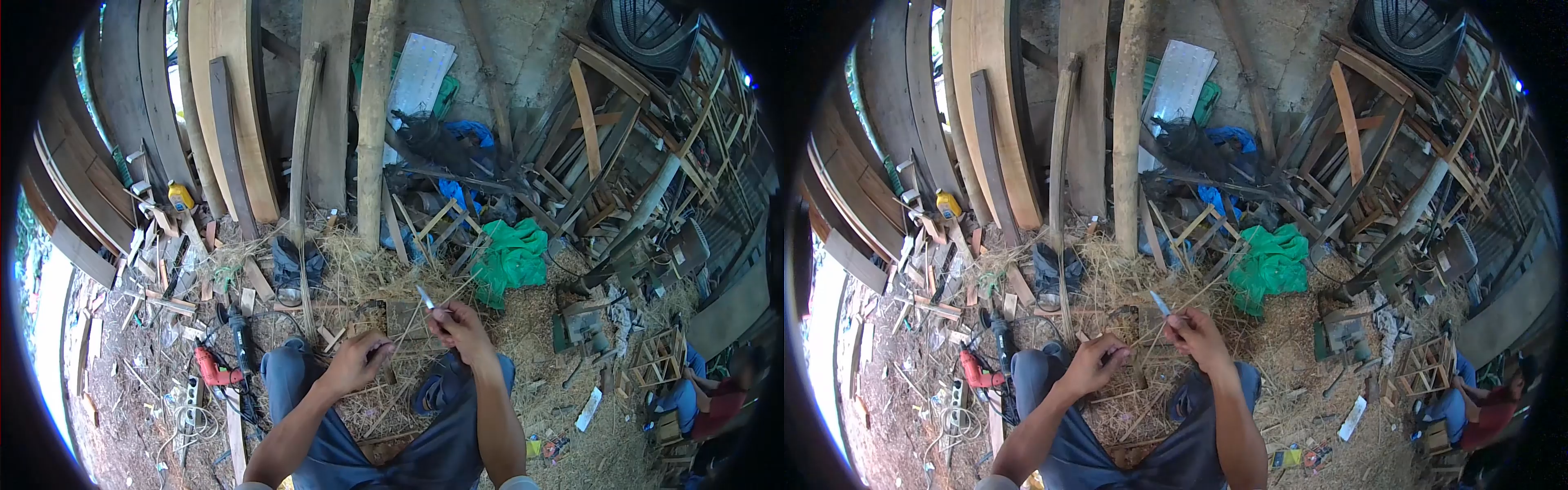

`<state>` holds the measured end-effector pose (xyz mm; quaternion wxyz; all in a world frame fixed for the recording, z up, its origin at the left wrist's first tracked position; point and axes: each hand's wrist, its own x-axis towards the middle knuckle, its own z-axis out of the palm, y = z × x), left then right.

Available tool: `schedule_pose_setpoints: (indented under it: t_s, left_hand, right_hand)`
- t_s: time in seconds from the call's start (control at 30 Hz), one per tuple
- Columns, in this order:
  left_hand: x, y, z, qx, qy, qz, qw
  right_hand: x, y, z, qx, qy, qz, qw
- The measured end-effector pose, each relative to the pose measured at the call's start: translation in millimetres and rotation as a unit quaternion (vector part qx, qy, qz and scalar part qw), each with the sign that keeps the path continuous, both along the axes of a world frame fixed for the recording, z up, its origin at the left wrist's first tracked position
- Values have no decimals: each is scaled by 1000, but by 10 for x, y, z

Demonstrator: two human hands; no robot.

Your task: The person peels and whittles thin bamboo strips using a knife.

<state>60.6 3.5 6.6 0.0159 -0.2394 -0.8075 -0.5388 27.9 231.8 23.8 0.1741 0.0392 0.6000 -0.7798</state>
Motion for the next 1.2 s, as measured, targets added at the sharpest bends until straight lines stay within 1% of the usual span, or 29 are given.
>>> schedule_pose_setpoints:
  t_s: [0.03, 0.07, 0.13, 0.2, 0.27, 0.3, 0.37, 0.4, 0.43, 0.5, 0.53, 0.67, 0.77, 0.83, 0.9, 0.93, 1.0, 1.07, 1.13, 1.2]
  left_hand:
    - [-1, 3, -8, -5, -1, 11, 1000]
    - [-2, 17, -15, -5, -1, 11, 1000]
    - [-9, 46, -26, -32, 74, 31, 996]
    - [-13, 45, -45, -32, 85, 30, 995]
    - [14, 29, -40, -31, 96, 30, 994]
    - [33, 17, 0, -26, 77, 26, 996]
    - [51, 2, 35, -18, 59, 19, 998]
    - [63, -19, 32, -19, 44, 14, 999]
    - [64, -51, 32, -20, 29, 12, 999]
    - [48, -126, 21, -14, 43, 12, 999]
    - [41, -151, 14, -8, 55, 10, 998]
    - [34, -188, 22, -22, 45, 7, 999]
    - [41, -157, 49, -27, 18, 3, 999]
    - [9, -127, 3, -53, 0, 9, 999]
    - [-18, -59, 14, -41, -3, 14, 999]
    - [-38, -27, 26, -26, -5, 20, 999]
    - [-68, 20, 34, -9, 15, 30, 999]
    - [-64, 48, 31, 9, 33, 41, 999]
    - [-24, 57, 6, 8, 0, 65, 998]
    - [-21, 59, -39, 13, 19, 52, 998]
  right_hand:
    - [18, -50, -36, -27, 3, 3, 1000]
    - [59, -113, -65, -27, 3, 2, 1000]
    - [158, -292, -40, 2, 3, 73, 997]
    - [129, -296, -126, -8, 2, 93, 996]
    - [69, -193, -106, 18, 25, 74, 997]
    - [35, -136, -70, 19, 25, 75, 997]
    - [-6, 7, 14, 3, 5, 16, 1000]
    - [-17, 79, 13, 4, 6, 15, 1000]
    - [-44, 142, -10, 8, 11, -20, 1000]
    - [-88, 241, -26, 8, 14, -67, 998]
    - [-101, 268, -28, 8, 14, -66, 998]
    - [-96, 294, -8, -15, 35, -59, 998]
    - [-80, 222, -41, -13, 46, -70, 996]
    - [-51, 87, -45, -13, 52, -83, 995]
    - [-5, -77, 22, 26, 55, -36, 997]
    - [1, -159, -6, 24, 57, -37, 997]
    - [56, -304, -96, 53, 59, 47, 996]
    - [105, -413, -129, 50, 66, 55, 995]
    - [111, -425, -125, 45, 71, 64, 994]
    - [78, -370, -84, 25, 18, 77, 997]
